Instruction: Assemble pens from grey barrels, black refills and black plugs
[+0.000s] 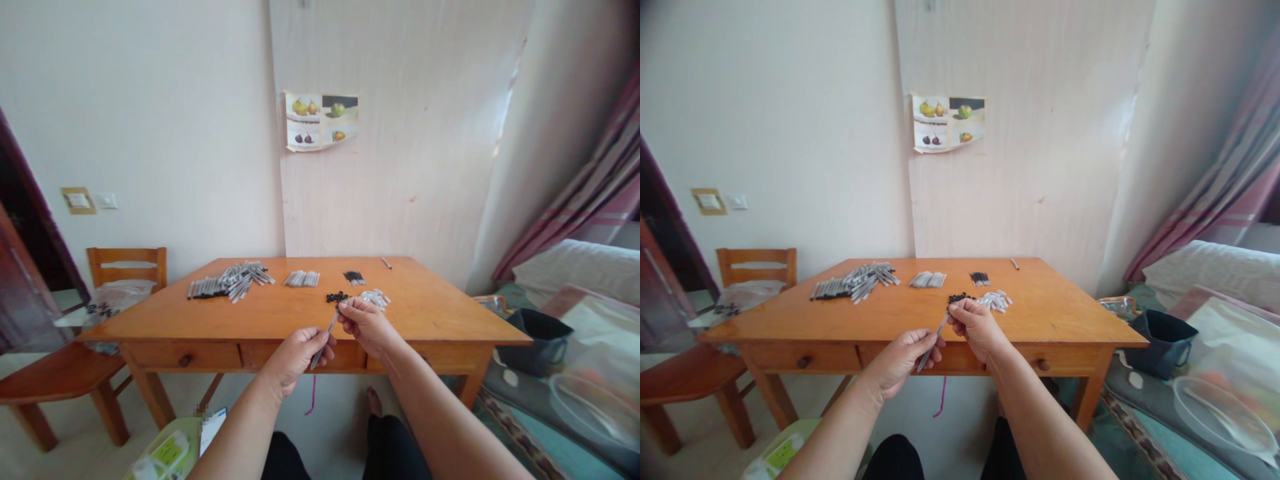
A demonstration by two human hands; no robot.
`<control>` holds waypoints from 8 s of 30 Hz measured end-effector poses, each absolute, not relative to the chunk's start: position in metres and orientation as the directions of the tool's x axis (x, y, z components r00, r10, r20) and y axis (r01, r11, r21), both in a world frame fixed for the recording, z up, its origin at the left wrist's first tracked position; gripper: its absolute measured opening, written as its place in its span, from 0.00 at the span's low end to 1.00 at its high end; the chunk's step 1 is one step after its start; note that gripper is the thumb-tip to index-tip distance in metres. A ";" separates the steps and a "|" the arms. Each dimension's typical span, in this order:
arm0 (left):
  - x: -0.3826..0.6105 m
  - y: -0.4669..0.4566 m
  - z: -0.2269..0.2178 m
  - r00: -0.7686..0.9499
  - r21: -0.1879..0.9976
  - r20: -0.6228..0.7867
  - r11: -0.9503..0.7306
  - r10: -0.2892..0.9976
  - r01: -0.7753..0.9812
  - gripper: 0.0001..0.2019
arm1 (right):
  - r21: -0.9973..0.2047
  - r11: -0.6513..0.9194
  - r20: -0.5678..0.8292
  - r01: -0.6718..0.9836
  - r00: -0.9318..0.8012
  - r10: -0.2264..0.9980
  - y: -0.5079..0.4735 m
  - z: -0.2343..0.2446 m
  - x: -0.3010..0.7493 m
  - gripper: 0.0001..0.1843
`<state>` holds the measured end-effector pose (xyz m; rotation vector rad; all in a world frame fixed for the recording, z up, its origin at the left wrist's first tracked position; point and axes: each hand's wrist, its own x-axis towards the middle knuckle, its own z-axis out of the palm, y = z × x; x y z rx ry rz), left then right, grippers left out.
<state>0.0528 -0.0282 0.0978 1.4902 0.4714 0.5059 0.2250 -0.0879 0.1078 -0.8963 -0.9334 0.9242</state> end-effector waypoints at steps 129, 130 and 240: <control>0.127 -0.017 0.101 0.472 0.912 0.202 0.011 0.858 -0.410 0.15 | -0.961 0.269 0.223 -0.062 0.399 0.889 -0.107 0.076 0.220 0.14; 0.128 -0.018 0.101 0.471 0.913 0.206 0.005 0.858 -0.408 0.15 | -0.962 0.268 0.225 -0.050 0.408 0.885 -0.107 0.076 0.220 0.14; 0.196 0.143 0.109 0.362 0.195 0.831 -0.830 0.423 0.522 0.14 | -0.577 -0.355 0.449 0.736 0.648 0.615 -0.034 0.111 0.442 0.10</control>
